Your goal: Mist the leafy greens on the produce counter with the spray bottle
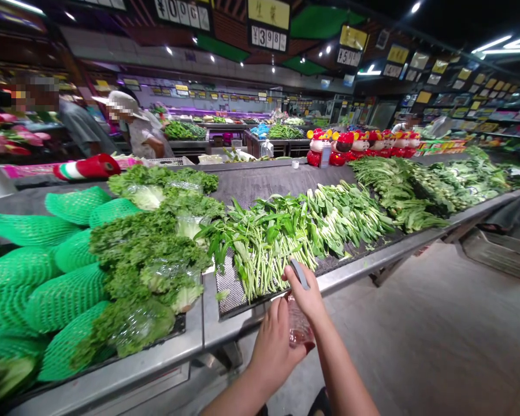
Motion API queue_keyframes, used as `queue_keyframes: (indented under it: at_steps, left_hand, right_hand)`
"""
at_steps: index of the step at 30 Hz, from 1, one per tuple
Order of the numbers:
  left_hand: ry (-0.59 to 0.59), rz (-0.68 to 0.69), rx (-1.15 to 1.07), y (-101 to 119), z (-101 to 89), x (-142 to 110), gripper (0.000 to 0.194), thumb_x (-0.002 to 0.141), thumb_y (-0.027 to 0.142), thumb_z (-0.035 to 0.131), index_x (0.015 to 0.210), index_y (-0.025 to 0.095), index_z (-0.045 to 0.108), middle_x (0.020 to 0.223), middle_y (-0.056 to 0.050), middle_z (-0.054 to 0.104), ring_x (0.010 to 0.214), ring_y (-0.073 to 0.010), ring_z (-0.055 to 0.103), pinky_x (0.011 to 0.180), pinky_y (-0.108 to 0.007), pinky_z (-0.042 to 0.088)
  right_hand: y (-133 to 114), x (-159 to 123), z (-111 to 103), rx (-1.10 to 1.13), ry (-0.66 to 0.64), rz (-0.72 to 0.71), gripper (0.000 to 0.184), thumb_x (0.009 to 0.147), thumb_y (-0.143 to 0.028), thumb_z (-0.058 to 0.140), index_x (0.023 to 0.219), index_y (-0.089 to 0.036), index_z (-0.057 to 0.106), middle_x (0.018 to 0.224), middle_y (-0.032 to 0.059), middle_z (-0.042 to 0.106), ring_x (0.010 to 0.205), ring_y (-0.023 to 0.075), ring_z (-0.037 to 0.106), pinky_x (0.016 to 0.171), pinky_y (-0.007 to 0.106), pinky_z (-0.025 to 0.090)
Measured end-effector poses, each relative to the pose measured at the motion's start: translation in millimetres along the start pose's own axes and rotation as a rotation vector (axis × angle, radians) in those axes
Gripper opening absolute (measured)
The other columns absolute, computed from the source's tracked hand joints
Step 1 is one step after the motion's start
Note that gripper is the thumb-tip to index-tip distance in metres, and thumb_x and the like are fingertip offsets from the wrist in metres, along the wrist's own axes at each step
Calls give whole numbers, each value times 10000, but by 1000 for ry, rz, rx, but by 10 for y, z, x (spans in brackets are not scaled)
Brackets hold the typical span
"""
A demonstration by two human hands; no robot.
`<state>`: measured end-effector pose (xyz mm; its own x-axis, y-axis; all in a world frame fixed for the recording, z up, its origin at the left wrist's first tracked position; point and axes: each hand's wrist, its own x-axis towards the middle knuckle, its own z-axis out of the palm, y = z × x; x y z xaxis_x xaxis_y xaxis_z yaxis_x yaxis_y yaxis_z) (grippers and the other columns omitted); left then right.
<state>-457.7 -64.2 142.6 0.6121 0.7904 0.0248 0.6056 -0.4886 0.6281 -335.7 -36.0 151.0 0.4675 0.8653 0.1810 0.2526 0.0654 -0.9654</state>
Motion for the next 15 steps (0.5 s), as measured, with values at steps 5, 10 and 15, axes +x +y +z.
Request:
queue_keyframes:
  at_steps: [5,10,15]
  left_hand:
    - [-12,-19,15,1,118,-66,782,583,332,738,1210,167,301,1188,-85,401,1117,-269,398,984,-366,307]
    - [-50,-41,31,4,275,-150,756,559,358,751,1163,173,335,1128,-65,422,1070,-260,421,966,-374,322]
    - [-128,-54,25,-11,397,-200,701,525,360,758,1086,178,379,1054,-46,438,1016,-253,442,937,-372,346]
  right_hand:
    - [113,-119,-26,66,19,62,392,771,-510,532,1004,-205,611,810,61,663,750,218,619,674,335,493]
    - [259,-263,-95,-40,9,36,316,794,-483,513,876,-203,636,748,41,654,775,210,607,797,351,455]
    - [419,-380,-139,-119,62,74,376,761,-553,507,657,-213,628,568,13,604,581,187,561,607,316,468]
